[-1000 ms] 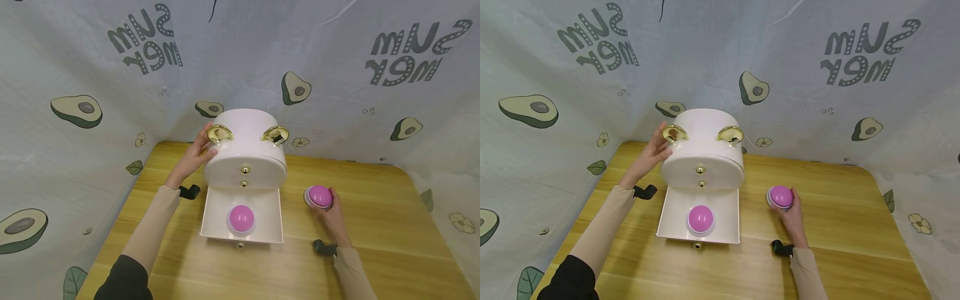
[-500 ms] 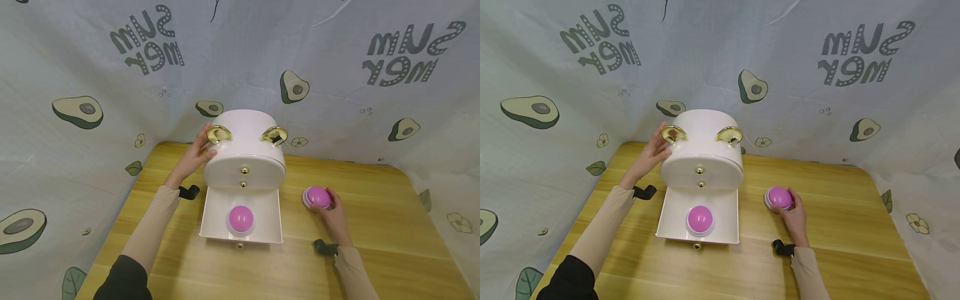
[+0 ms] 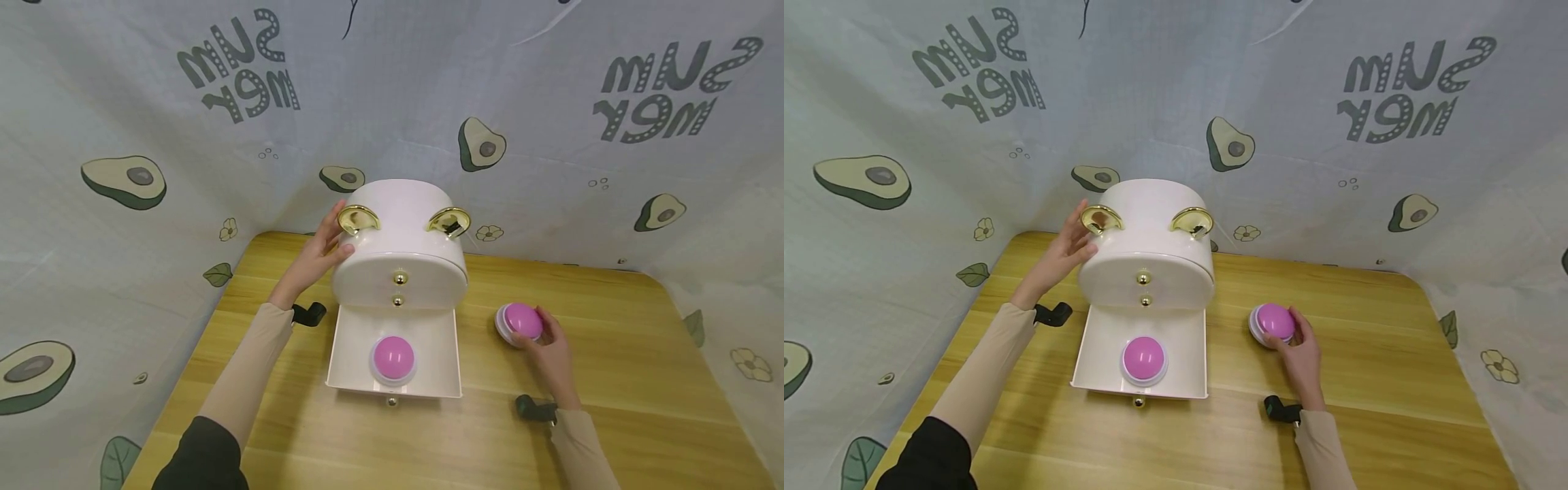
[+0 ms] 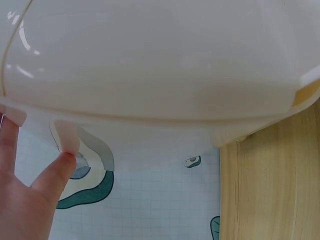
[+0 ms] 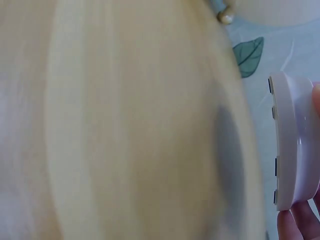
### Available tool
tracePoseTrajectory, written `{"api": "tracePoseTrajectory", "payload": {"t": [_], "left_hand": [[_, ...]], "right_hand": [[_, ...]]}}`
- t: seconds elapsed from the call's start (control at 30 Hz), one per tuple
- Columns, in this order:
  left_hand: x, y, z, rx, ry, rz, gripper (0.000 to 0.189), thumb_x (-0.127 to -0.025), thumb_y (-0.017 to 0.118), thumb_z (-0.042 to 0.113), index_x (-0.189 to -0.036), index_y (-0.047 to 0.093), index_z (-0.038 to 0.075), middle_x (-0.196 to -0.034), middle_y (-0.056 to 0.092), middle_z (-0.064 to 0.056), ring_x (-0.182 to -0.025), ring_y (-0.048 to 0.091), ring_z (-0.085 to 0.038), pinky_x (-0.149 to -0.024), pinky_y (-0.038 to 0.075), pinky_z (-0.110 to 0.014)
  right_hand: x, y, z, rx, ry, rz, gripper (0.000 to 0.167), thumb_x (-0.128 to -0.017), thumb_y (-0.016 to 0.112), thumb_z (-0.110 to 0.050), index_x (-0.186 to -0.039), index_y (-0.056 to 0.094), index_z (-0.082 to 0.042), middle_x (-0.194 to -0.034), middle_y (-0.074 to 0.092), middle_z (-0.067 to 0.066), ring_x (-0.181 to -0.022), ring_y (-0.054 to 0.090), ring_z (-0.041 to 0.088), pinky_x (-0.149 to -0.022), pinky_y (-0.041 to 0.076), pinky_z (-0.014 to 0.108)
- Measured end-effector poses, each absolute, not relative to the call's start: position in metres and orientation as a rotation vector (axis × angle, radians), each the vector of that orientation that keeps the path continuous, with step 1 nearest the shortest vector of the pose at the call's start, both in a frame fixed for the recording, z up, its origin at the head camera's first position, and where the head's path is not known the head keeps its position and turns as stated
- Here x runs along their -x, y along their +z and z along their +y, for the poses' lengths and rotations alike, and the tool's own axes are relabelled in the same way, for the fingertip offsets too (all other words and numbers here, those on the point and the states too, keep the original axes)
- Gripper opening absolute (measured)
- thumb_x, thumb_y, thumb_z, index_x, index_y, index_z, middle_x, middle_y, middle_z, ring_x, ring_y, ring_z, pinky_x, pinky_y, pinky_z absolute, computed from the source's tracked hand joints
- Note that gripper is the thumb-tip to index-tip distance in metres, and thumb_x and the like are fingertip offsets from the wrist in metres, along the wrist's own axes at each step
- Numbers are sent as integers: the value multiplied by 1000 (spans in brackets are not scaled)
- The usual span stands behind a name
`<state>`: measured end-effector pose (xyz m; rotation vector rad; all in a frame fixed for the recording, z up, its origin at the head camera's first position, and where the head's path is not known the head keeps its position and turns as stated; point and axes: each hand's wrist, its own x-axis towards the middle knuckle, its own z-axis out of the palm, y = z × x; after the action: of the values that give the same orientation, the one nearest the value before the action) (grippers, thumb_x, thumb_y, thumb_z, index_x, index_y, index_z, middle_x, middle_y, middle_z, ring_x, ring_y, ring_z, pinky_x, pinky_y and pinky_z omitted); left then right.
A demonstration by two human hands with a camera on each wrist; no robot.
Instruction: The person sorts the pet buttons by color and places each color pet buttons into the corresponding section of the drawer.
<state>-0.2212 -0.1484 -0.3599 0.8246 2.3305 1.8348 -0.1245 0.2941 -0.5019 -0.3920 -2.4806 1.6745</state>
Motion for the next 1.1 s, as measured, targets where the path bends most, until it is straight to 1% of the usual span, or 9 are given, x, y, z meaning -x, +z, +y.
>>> {"api": "tracePoseTrajectory", "payload": {"t": [0.07,0.2,0.33,0.53,0.73,0.87,0.97,1.03,1.1], "left_hand": [[221,-360,-148,-820,1832,2333,77,-96,52,0,-155,5,16,-157,16,-14,-141,22,-29,-114,20,-44],[221,-359,-148,-817,1826,2342,77,-96,53,1,-155,5,15,-157,16,-14,-141,22,-29,-114,19,-44],[221,-358,-147,-820,1823,2348,76,-96,53,2,-155,5,13,-157,16,-14,-141,22,-30,-114,19,-45],[221,-358,-147,-813,1814,2354,76,-97,53,3,-155,5,13,-157,15,-15,-141,22,-31,-114,19,-46],[221,-359,-147,-826,1823,2351,75,-97,53,6,-155,5,13,-157,15,-15,-141,22,-32,-113,19,-47],[220,-358,-146,-829,1829,2345,75,-97,53,6,-155,5,14,-157,14,-14,-141,22,-30,-113,19,-45],[219,-357,-146,-829,1827,2347,75,-97,53,6,-155,5,14,-157,14,-13,-141,22,-30,-113,19,-45],[218,-357,-146,-829,1824,2353,76,-97,54,7,-155,5,14,-158,13,-13,-141,22,-31,-113,19,-46],[218,-357,-146,-831,1823,2356,76,-97,54,8,-155,5,14,-158,13,-14,-141,23,-31,-113,20,-46]], "right_hand": [[124,-495,292,357,1703,-2452,81,-86,73,-10,-151,25,-5,-153,28,17,-138,28,29,-103,28,13],[122,-479,285,294,1753,-2383,80,-84,72,-1,-149,27,-2,-152,26,20,-140,26,28,-106,27,17],[118,-462,277,209,1793,-2332,78,-82,72,5,-148,30,-2,-152,28,20,-139,29,23,-107,27,18],[105,-431,259,61,1760,-2377,76,-82,73,2,-147,36,-6,-149,35,16,-135,36,16,-102,33,14],[92,-408,236,-62,1726,-2433,74,-80,75,1,-145,39,-4,-145,40,17,-130,42,10,-99,35,13],[86,-405,223,-137,1725,-2459,75,-79,77,1,-144,40,-4,-144,42,16,-127,43,4,-98,35,12],[83,-406,214,-170,1746,-2475,76,-78,78,-1,-144,41,-6,-144,43,13,-126,43,3,-98,34,11],[82,-407,208,-185,1736,-2497,75,-78,79,-4,-143,43,-8,-143,44,11,-125,43,4,-98,34,11],[82,-410,202,-197,1726,-2510,75,-77,80,-6,-142,45,-8,-142,46,10,-127,44,9,-99,33,11]]}}
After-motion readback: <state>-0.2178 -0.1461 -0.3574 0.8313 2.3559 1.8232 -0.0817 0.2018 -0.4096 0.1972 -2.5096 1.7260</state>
